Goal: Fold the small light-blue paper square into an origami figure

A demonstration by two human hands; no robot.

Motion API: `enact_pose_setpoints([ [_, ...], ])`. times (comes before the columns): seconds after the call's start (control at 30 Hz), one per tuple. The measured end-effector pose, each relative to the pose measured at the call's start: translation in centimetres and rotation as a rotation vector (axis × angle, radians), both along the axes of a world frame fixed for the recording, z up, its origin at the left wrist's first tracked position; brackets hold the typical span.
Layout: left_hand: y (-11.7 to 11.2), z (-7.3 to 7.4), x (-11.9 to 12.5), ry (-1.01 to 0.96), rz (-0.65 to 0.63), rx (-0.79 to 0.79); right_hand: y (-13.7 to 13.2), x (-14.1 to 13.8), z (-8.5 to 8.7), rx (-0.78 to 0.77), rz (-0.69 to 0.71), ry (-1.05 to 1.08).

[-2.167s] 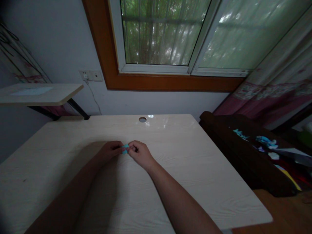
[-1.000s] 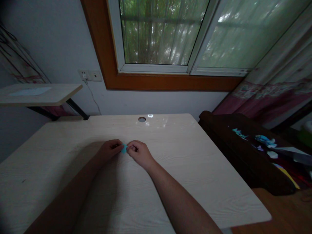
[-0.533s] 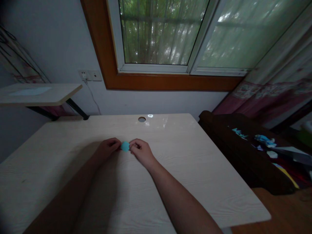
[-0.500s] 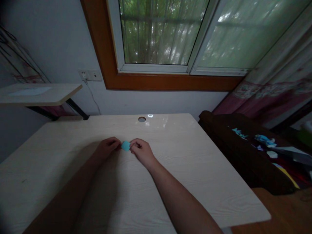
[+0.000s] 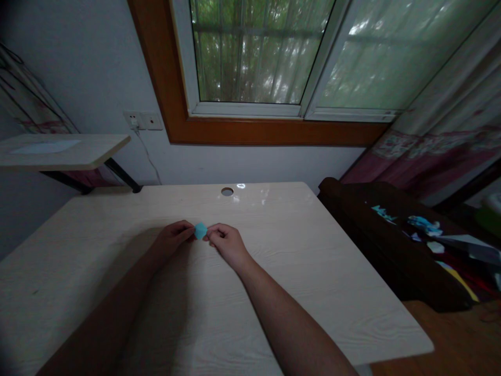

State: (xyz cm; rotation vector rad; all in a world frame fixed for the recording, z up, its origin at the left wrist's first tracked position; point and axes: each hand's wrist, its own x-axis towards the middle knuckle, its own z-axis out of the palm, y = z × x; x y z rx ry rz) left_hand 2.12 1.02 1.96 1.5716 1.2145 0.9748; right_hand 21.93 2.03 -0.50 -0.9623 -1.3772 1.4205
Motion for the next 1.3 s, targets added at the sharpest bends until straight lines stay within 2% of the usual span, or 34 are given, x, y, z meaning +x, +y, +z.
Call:
enact_pose_setpoints([
  [0.43, -0.1, 0.2, -0.1, -0.02, 0.018, -0.038, -0.1, 0.0, 0.2, 0.022, 0.008, -0.063],
  [0.6, -0.1, 0.5, -0.1, -0.02, 0.065, -0.03, -0.2, -0.1, 0.4, 0.037, -0.053, -0.062],
  [0.8, -0.2, 0.6, 0.1, -0.004, 0.061, -0.035, -0.3, 0.0, 1.0, 0.06, -0.118, -0.073],
  [1.3, -0.1, 0.4, 0.1, -0.006, 0.037, -0.033, -0.2, 0.1, 0.1, 0.082, -0.059, -0.11],
])
